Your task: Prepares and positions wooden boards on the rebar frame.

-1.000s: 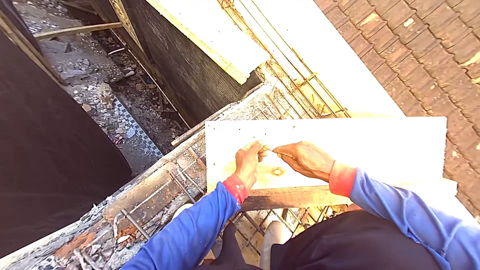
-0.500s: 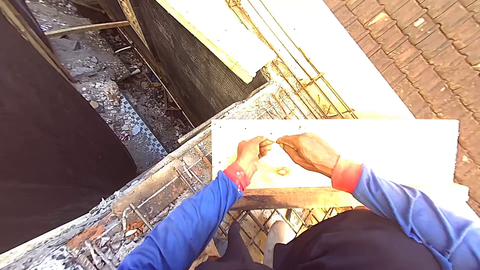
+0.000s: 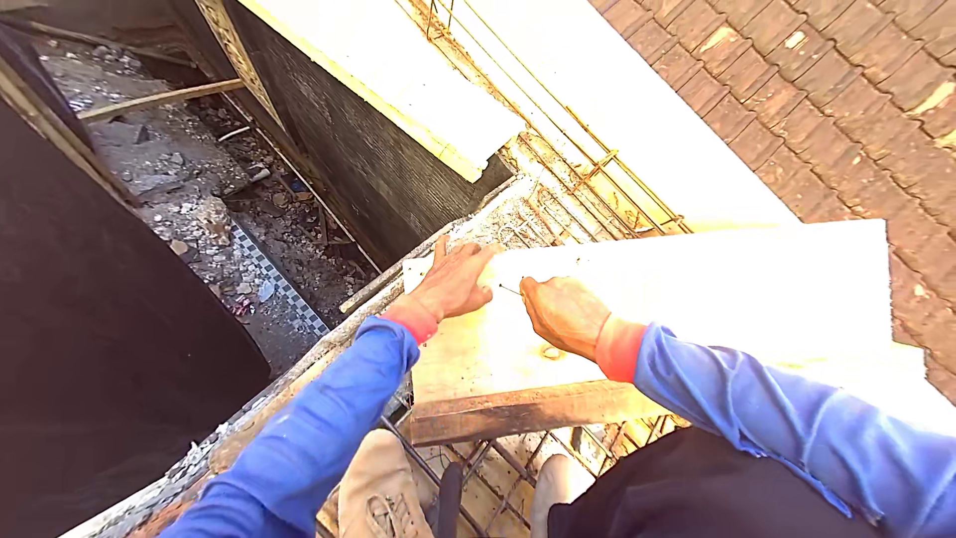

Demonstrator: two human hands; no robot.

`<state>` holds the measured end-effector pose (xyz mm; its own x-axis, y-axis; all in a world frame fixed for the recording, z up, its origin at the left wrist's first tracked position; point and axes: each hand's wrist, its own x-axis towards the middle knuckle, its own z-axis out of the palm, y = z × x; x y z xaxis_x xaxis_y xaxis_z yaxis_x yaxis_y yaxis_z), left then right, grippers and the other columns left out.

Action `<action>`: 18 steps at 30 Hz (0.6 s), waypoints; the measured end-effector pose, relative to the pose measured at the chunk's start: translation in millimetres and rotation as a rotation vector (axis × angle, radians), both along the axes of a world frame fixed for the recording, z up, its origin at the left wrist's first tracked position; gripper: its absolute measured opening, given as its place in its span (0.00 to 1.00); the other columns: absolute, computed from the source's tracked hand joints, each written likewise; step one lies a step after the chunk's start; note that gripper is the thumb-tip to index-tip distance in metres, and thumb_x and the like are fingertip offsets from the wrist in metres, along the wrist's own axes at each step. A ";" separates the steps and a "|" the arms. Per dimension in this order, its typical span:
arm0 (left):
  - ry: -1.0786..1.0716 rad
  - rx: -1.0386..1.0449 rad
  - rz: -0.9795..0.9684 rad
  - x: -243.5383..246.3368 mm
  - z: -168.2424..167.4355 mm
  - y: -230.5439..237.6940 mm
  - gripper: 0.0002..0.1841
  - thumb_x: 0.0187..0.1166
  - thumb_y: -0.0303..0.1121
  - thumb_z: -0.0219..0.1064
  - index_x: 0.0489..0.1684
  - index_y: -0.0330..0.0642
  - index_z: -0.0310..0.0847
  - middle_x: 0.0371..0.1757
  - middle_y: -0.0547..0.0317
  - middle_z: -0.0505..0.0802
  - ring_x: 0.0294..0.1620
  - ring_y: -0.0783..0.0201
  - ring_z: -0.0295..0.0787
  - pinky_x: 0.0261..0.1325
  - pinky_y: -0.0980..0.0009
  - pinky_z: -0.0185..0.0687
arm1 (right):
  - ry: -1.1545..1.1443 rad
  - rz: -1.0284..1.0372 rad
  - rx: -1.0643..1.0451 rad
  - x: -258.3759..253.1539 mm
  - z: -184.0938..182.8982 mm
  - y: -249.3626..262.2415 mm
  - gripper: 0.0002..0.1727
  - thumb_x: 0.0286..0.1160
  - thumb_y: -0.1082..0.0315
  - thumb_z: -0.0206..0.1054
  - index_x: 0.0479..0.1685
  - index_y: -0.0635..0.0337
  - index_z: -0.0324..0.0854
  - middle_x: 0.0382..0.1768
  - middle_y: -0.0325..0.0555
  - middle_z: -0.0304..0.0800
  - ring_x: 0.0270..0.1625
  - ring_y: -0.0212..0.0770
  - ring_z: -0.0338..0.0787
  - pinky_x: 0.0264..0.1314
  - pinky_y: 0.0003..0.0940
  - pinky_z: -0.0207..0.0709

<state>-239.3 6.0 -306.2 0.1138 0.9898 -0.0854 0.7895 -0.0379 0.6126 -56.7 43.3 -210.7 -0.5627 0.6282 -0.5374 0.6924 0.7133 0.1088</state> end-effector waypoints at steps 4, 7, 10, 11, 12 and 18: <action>-0.049 0.077 -0.051 -3.8 -21.1 9.8 0.36 0.71 0.52 0.78 0.83 0.62 0.75 0.60 0.50 0.89 0.62 0.49 0.86 0.71 0.44 0.75 | 0.010 -0.090 -0.052 -12.1 -17.6 -2.5 0.11 0.86 0.61 0.58 0.55 0.56 0.80 0.35 0.49 0.90 0.44 0.52 0.94 0.45 0.51 0.87; 0.000 0.065 -0.010 -0.1 -18.8 14.1 0.41 0.68 0.55 0.79 0.83 0.51 0.71 0.65 0.49 0.88 0.68 0.49 0.84 0.77 0.47 0.73 | 0.053 -0.235 -0.195 -12.3 -20.2 -4.8 0.14 0.89 0.60 0.52 0.59 0.56 0.77 0.40 0.51 0.90 0.49 0.52 0.93 0.51 0.51 0.86; 0.050 0.094 0.002 2.6 1.8 -4.2 0.32 0.69 0.53 0.78 0.70 0.45 0.82 0.58 0.51 0.89 0.63 0.51 0.85 0.72 0.49 0.77 | 0.281 -0.549 -0.501 11.5 -18.4 -10.0 0.18 0.93 0.53 0.49 0.57 0.54 0.80 0.32 0.44 0.88 0.30 0.40 0.90 0.35 0.39 0.86; 0.059 0.092 -0.002 1.9 11.2 -11.6 0.30 0.69 0.51 0.78 0.68 0.45 0.83 0.57 0.52 0.89 0.62 0.52 0.85 0.70 0.50 0.79 | 0.377 -0.635 -0.599 19.3 -18.1 -15.5 0.18 0.93 0.52 0.51 0.58 0.54 0.80 0.29 0.42 0.88 0.25 0.37 0.88 0.31 0.36 0.86; 0.054 0.087 -0.002 1.0 21.2 -17.6 0.27 0.69 0.48 0.78 0.66 0.47 0.83 0.55 0.54 0.89 0.59 0.53 0.86 0.66 0.51 0.82 | 0.457 -0.705 -0.661 23.9 -15.9 -22.0 0.17 0.92 0.52 0.53 0.58 0.54 0.80 0.28 0.41 0.87 0.23 0.36 0.87 0.28 0.34 0.85; -0.069 -0.207 -0.008 -0.8 86.3 -28.4 0.21 0.72 0.41 0.76 0.64 0.57 0.81 0.44 0.57 0.92 0.40 0.54 0.91 0.40 0.46 0.87 | 0.646 -0.870 -0.666 12.6 -8.7 -46.6 0.15 0.92 0.54 0.56 0.50 0.54 0.81 0.26 0.39 0.90 0.21 0.34 0.89 0.27 0.29 0.86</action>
